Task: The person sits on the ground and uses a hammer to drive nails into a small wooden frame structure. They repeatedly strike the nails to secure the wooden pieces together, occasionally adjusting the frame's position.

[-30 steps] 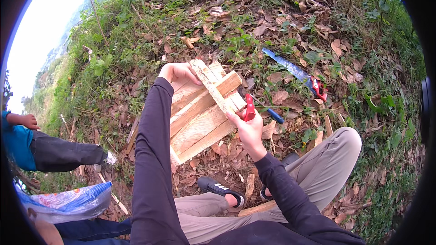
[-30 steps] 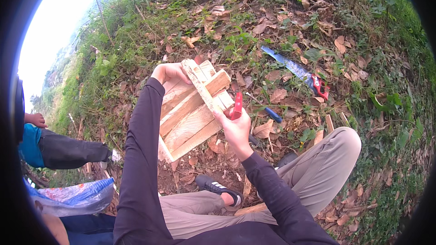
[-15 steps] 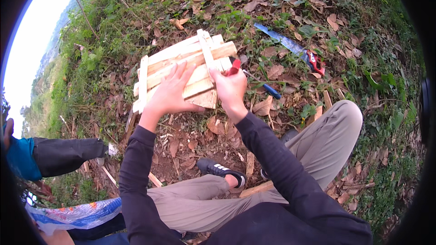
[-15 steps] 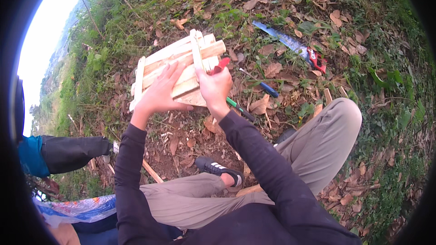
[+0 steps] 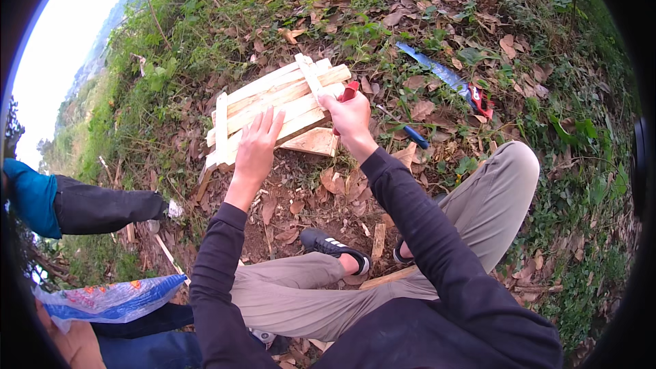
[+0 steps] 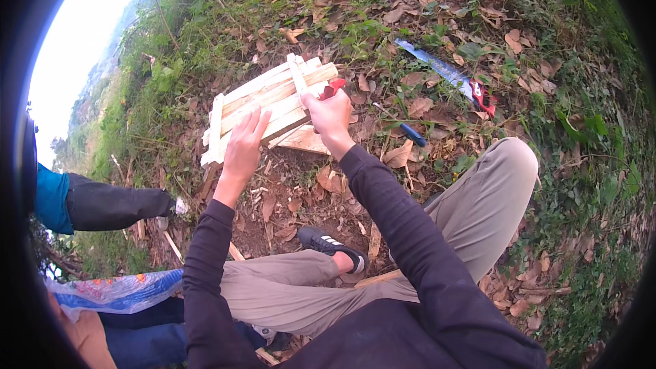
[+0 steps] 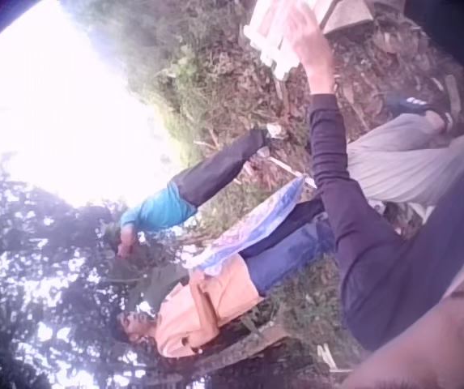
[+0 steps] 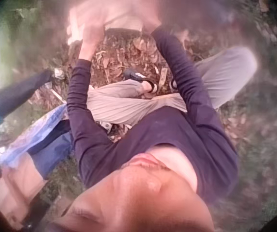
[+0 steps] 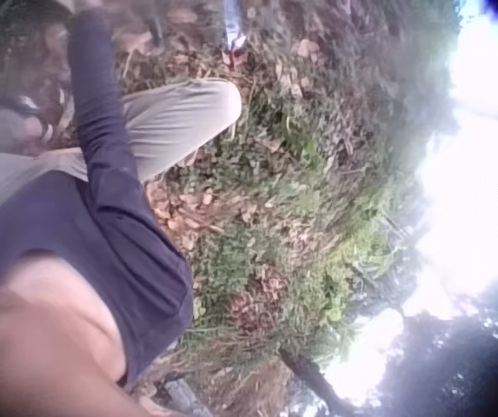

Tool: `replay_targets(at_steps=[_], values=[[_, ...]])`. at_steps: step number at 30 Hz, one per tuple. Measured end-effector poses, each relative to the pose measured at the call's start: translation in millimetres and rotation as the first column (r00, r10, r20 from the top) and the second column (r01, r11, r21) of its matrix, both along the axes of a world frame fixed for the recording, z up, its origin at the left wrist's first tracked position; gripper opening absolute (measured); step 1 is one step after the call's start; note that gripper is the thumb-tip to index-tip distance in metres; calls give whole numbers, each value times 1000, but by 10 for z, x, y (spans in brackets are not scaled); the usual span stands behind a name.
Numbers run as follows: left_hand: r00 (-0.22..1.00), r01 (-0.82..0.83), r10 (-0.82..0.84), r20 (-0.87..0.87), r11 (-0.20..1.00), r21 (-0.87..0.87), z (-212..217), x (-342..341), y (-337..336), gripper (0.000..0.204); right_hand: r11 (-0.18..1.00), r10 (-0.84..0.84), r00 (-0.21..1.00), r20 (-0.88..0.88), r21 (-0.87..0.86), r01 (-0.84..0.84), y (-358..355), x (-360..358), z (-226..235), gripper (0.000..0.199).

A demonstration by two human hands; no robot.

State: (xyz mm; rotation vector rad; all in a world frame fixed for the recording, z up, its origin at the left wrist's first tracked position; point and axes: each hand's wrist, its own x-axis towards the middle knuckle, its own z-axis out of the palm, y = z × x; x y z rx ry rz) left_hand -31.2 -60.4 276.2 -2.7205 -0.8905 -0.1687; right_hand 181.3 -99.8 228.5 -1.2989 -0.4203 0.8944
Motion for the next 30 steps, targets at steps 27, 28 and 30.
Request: replay_targets(at_steps=[27,28,30], values=[[772,-554,623,128,758,-345,-695,763,1289,49,972,205,897,393,-192,-138,-473,275,-247,44],[781,-539,610,139,769,-344,-699,805,1320,49,988,145,963,229,-88,-127,-527,327,-172,41],[789,-523,597,147,777,-350,-756,802,1329,49,988,136,988,78,-77,-130,-638,441,25,40]])
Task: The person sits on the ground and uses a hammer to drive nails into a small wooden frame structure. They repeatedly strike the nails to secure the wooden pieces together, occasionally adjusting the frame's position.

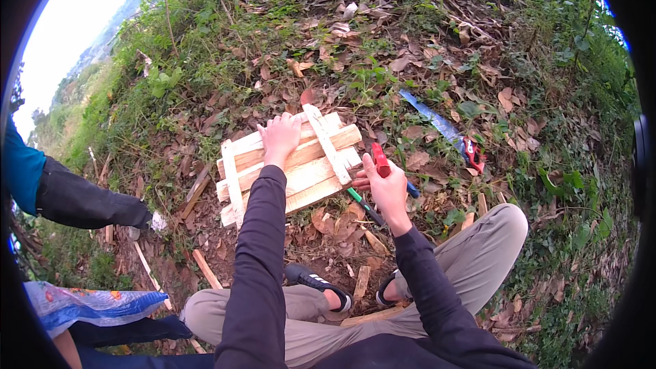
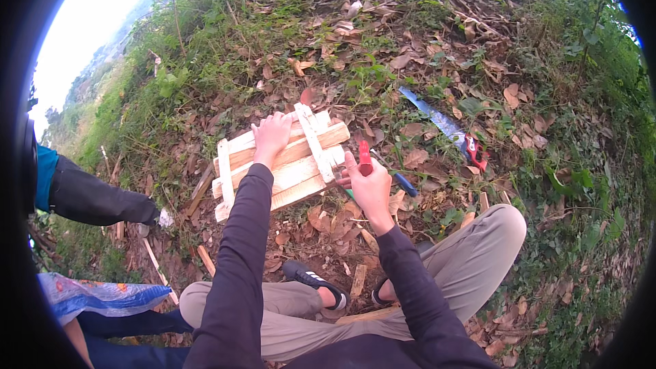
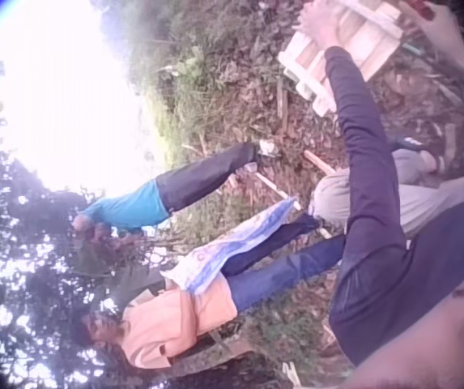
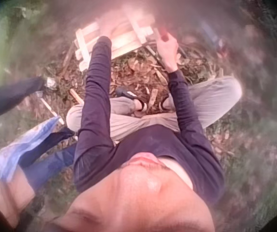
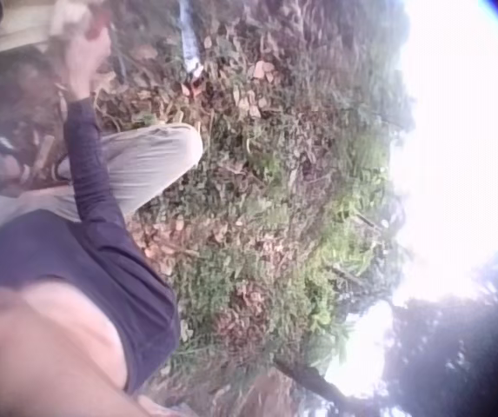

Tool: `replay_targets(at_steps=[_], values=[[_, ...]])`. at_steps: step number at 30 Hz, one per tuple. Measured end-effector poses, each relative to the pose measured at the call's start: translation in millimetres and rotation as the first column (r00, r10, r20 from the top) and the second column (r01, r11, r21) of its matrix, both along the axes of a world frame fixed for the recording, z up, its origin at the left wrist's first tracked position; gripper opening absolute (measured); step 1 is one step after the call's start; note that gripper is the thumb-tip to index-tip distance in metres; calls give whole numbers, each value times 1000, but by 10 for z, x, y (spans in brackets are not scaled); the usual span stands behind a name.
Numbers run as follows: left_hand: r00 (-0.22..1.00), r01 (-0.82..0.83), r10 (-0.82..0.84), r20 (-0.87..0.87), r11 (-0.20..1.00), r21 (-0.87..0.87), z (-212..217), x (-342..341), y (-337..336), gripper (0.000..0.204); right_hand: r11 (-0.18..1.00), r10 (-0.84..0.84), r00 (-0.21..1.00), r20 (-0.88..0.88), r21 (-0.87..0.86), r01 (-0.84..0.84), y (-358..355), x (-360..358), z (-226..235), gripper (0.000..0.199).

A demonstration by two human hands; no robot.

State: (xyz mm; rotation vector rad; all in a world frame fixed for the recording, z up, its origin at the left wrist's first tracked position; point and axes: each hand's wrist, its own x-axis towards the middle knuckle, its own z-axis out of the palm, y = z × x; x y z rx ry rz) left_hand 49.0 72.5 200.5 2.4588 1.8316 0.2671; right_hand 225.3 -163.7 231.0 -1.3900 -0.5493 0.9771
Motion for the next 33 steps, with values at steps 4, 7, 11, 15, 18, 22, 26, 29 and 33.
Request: replay_targets(at_steps=[4,7,11,15,18,22,26,29,33], values=[[998,-58,59,-21,998,22,17,-47,-35,50,998,4,989,145,55,-12,-275,180,301,36],[997,-48,48,-60,999,-8,-45,40,-63,53,977,8,984,179,207,-46,-728,312,454,28],[996,-69,62,-65,992,-106,113,99,-34,58,977,55,912,408,168,-134,-1049,351,445,34],[994,-93,87,-70,992,-87,107,64,54,59,978,24,894,448,175,-114,-1113,139,204,33],[995,-101,99,-19,990,-98,185,219,-20,58,982,37,963,266,171,-85,-1187,-70,173,31],[996,-60,54,-66,995,-80,167,162,25,54,967,93,899,428,176,-184,-1035,-204,290,30],[999,20,-23,-42,998,-61,102,112,94,49,965,90,908,409,190,-181,-958,-242,326,31],[999,34,-34,2,999,-38,53,108,114,48,969,96,917,387,174,-175,-952,-265,372,32],[998,37,-40,-38,997,-74,91,146,112,48,973,119,915,384,137,-184,-985,-270,365,31]])
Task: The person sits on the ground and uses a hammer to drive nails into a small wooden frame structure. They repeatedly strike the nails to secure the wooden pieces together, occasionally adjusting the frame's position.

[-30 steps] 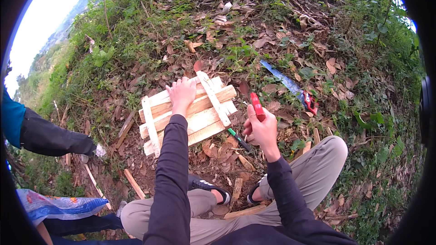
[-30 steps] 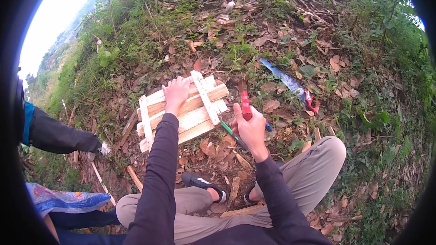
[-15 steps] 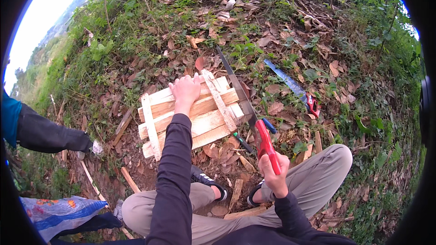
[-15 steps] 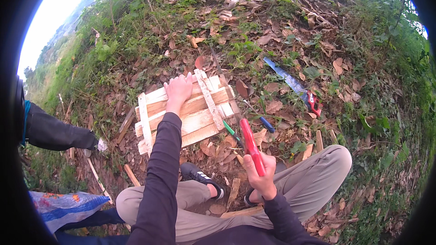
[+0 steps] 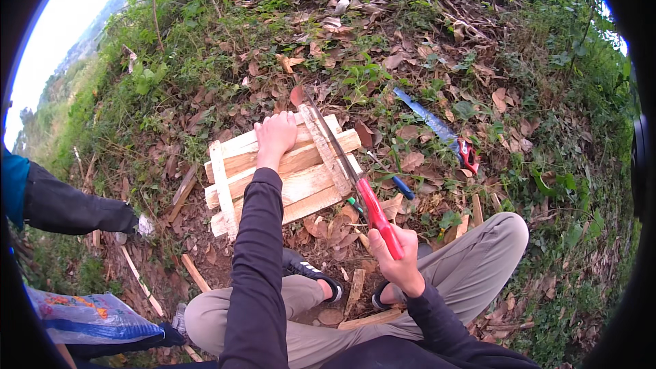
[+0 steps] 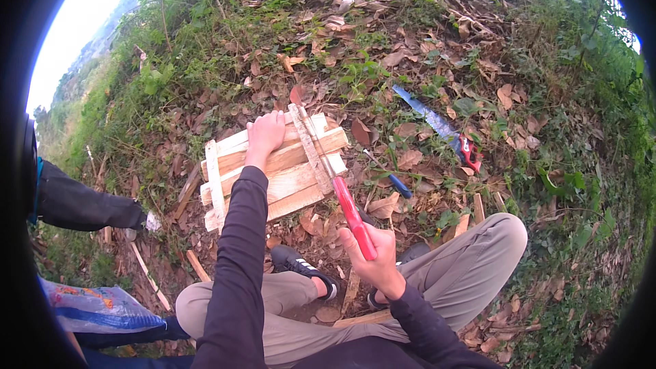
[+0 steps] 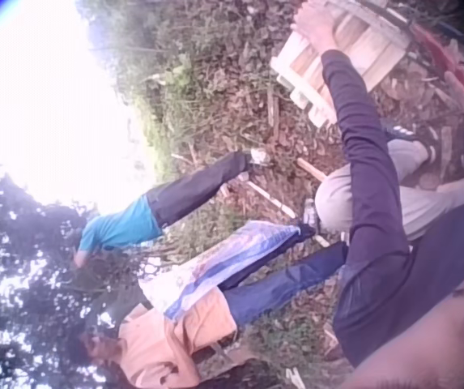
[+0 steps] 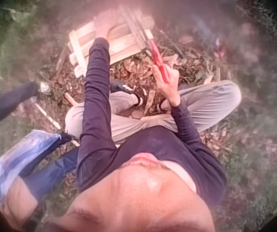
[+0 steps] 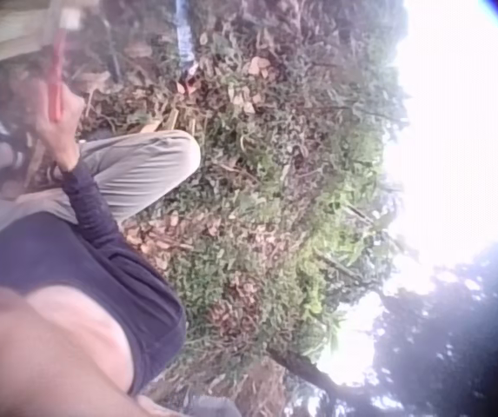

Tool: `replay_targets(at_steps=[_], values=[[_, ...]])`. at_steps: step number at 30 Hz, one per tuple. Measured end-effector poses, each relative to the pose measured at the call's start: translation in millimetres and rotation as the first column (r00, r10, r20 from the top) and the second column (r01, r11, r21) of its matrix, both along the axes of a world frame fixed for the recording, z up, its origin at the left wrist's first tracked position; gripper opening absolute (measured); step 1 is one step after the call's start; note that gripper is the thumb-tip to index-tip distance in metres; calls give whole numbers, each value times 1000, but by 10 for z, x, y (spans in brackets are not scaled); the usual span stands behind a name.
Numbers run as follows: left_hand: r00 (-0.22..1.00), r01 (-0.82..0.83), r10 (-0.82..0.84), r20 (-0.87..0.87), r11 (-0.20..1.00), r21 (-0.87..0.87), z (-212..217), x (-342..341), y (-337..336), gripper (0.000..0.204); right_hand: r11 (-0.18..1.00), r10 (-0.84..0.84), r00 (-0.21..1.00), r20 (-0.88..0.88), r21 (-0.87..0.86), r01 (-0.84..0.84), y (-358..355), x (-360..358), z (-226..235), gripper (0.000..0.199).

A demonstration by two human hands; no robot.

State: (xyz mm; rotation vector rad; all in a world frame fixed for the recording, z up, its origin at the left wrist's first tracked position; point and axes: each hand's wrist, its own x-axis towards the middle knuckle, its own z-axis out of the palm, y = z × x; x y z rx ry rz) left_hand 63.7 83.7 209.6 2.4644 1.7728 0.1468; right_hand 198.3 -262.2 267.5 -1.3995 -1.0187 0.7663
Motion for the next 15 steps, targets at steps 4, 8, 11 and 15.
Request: replay_targets(at_steps=[4,8,11,15], values=[[1000,-10,10,1,1000,-18,26,-22,-22,50,1000,-6,1000,24,12,6,19,-7,59,29],[999,-35,35,5,999,-30,48,-5,-21,52,999,-30,999,27,-33,30,27,-89,150,27],[997,-72,74,19,996,-57,54,-25,4,51,999,-28,998,63,-29,30,-122,-90,208,25],[999,-22,23,45,999,-25,65,24,-43,50,999,-29,999,42,-26,30,36,-36,181,27]])
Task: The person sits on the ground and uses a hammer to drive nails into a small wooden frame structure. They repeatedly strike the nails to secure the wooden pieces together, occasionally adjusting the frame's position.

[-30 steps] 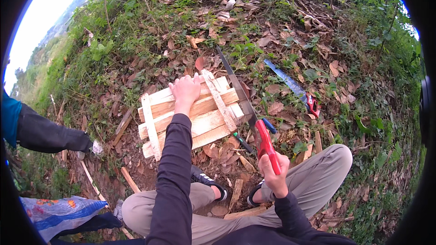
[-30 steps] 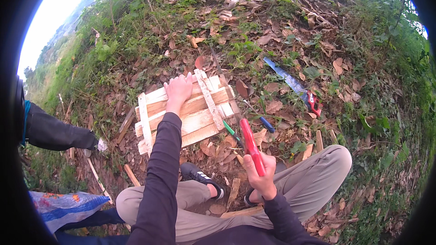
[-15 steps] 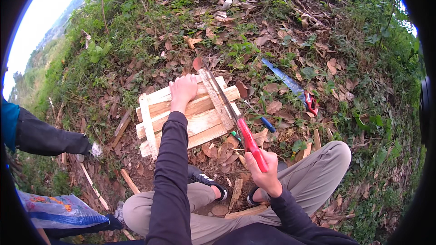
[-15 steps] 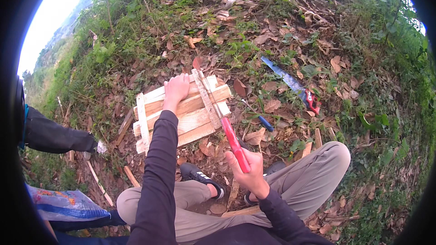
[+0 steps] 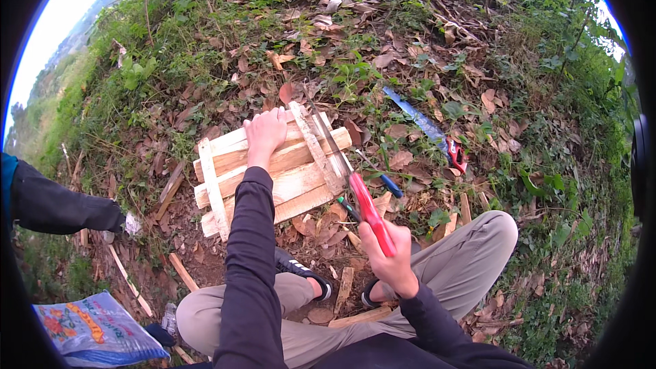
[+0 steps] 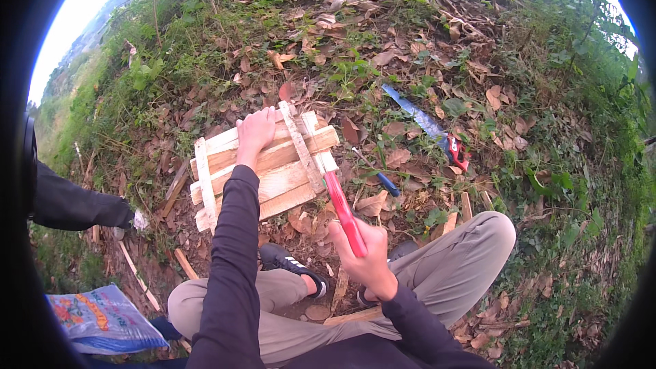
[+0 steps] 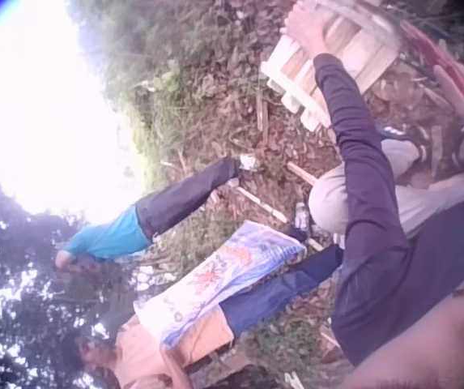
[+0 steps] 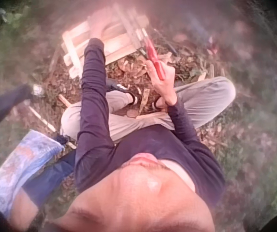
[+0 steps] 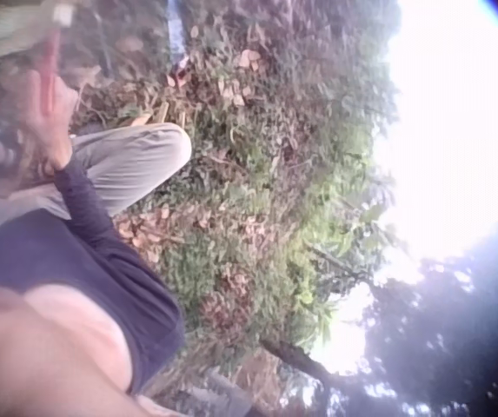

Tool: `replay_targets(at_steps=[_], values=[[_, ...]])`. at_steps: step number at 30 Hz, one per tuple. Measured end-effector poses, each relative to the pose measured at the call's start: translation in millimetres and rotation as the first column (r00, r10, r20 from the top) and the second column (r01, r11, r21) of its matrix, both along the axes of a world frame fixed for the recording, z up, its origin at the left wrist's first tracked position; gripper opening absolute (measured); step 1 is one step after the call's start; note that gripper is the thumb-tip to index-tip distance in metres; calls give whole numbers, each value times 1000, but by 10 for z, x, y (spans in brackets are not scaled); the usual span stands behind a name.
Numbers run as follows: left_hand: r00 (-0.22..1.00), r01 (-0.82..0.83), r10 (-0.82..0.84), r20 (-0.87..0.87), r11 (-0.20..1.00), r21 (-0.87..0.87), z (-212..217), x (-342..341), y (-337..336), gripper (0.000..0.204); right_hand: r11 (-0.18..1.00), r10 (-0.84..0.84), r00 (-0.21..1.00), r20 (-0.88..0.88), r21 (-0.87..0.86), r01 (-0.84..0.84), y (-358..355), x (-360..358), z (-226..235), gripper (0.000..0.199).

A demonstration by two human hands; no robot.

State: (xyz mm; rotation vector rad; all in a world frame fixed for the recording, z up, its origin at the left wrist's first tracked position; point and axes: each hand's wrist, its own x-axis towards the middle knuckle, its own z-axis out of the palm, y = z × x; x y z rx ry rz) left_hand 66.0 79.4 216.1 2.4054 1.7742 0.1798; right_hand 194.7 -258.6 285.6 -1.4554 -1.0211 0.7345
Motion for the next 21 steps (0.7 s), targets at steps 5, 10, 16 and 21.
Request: replay_targets(at_steps=[5,10,16,21], values=[[1000,-1,1,-25,1000,-17,76,-18,-55,47,998,37,999,-15,-48,-38,80,33,28,27],[1000,-20,20,-15,1000,1,-14,-87,33,47,1000,-15,998,-63,-11,15,-118,-82,42,21],[999,-23,24,-41,999,38,-23,-37,-67,44,998,-10,992,-129,-56,3,214,-135,77,27],[999,-37,37,20,999,-13,62,-24,14,44,999,-21,998,-66,-40,18,-192,-70,73,26]])
